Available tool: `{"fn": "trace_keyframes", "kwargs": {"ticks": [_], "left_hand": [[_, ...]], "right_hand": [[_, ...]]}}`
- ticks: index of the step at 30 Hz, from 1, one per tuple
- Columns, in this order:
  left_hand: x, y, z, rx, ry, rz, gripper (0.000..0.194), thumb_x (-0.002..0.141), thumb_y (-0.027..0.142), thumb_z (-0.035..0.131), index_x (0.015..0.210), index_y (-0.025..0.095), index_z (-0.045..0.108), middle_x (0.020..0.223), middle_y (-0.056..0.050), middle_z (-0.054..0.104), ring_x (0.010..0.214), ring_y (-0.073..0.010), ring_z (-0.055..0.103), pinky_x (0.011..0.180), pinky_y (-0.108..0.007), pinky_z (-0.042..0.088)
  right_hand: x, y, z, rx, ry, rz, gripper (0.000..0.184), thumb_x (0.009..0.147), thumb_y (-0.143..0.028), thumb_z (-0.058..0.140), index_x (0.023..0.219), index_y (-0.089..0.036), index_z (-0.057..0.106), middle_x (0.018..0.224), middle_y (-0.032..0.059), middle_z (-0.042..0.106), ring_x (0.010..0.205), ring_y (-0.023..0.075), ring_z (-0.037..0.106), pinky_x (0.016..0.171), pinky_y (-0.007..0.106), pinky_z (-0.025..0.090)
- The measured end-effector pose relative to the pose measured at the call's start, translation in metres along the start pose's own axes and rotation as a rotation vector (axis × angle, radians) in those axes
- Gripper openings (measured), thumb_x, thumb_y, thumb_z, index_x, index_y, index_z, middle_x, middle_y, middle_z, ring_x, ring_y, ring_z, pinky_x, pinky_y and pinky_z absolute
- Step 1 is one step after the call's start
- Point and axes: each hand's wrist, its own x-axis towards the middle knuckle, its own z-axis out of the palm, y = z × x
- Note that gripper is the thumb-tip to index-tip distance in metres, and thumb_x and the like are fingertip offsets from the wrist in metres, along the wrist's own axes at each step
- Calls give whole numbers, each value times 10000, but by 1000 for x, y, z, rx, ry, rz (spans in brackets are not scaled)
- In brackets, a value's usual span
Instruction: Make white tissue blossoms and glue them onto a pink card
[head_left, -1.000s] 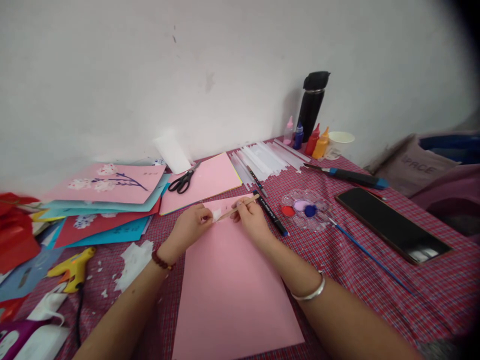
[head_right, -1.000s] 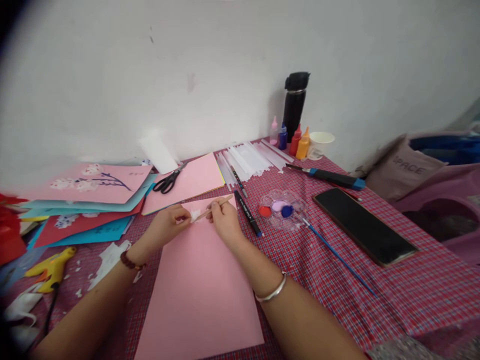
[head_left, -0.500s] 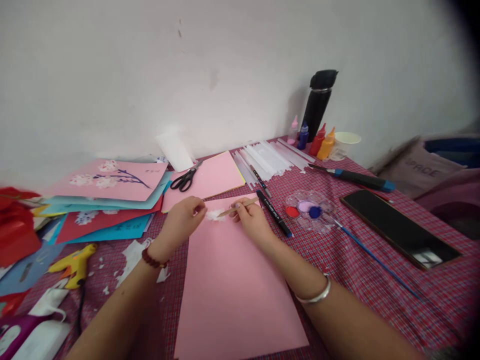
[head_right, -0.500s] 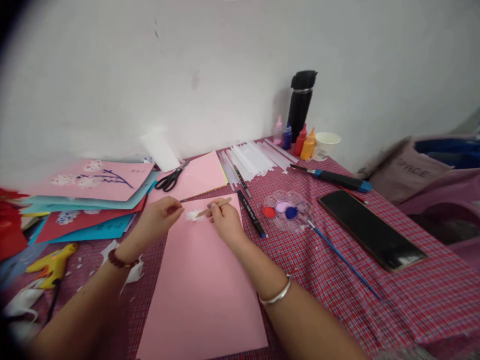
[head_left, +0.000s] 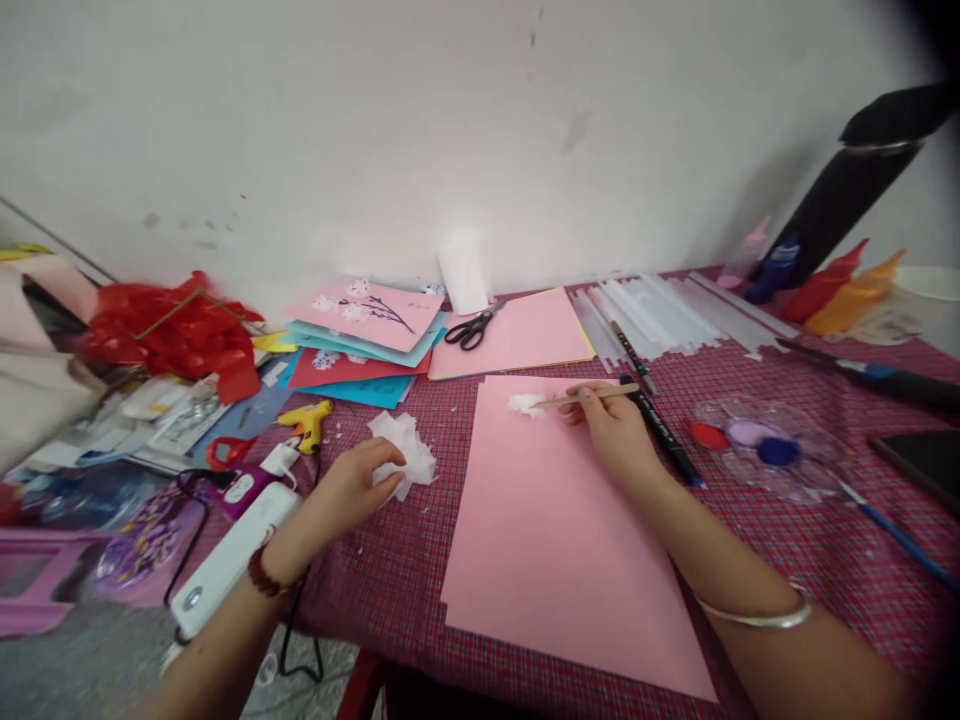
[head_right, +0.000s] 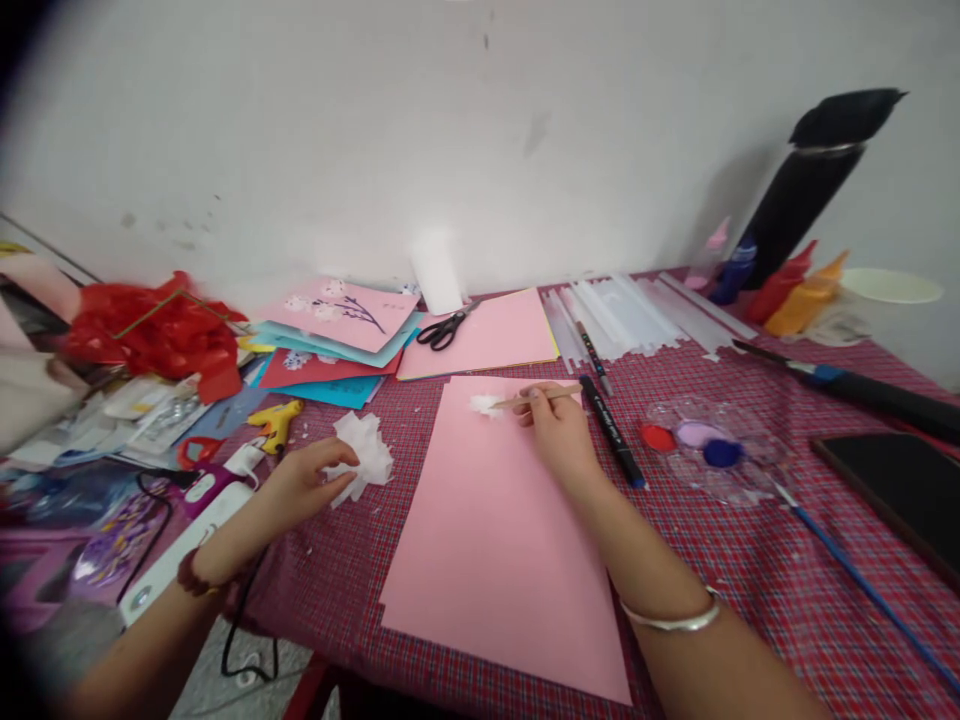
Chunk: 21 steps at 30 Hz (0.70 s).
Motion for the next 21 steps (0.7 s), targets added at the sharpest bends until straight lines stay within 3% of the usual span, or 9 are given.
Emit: {"fn": "trace_keyframes", "kwargs": {"ticks": [3, 7, 11, 14, 17, 19, 21], "left_hand": [[-6, 7, 14, 124, 6, 67, 187, 777, 171, 509, 939, 182, 601, 992, -64, 635, 969, -209, 552, 868, -349, 417], [-1, 6, 19, 169, 93, -17, 122, 779, 166, 475, 797, 165, 597, 838, -62, 635, 845, -210, 567, 804, -358, 423], [3, -3, 4, -172, 241, -187, 86, 750, 227, 515, 703, 167, 552, 704, -10, 590, 690, -151, 548, 672, -274, 428], [3, -4, -7, -548, 232, -299, 113, 696, 268, 574, 693, 167, 524, 625, 31, 529, 572, -104, 491, 550, -217, 384], [5, -2, -7, -839, 163, -367, 143, 641, 270, 590, 668, 164, 497, 593, 42, 514, 518, -82, 459, 516, -201, 362], [9, -3, -2, -859, 105, -410, 132, 611, 257, 570, 631, 164, 479, 563, 43, 503, 485, -75, 430, 488, -199, 338], [14, -5, 3, -700, 121, -437, 107, 580, 233, 549, 589, 165, 467, 532, 48, 476, 469, -73, 398, 462, -196, 300]], "right_hand": [[0, 3, 0, 7, 2, -15, 242, 851, -366, 474, 835, -158, 597, 693, 47, 638, 586, 150, 592, 612, 307, 498], [0, 5, 0, -5, 6, -17, 264, 854, -381, 475, 840, -151, 604, 695, 56, 640, 588, 154, 595, 608, 310, 501], [0, 4, -1, -7, 0, -18, 266, 853, -382, 479, 842, -149, 605, 696, 52, 641, 594, 152, 598, 617, 304, 504], [1, 6, -1, -3, -3, -7, 253, 850, -372, 482, 852, -152, 607, 697, 46, 639, 592, 151, 599, 608, 299, 505], [2, 9, -2, -12, 2, -12, 244, 851, -364, 482, 854, -157, 612, 696, 46, 640, 598, 153, 599, 608, 297, 502], [3, 10, -2, -16, 5, -17, 244, 851, -364, 483, 847, -158, 613, 697, 48, 643, 605, 155, 600, 614, 296, 501], [2, 9, -2, -14, 5, -16, 243, 849, -362, 484, 845, -155, 612, 696, 50, 643, 612, 156, 602, 617, 295, 500]]}}
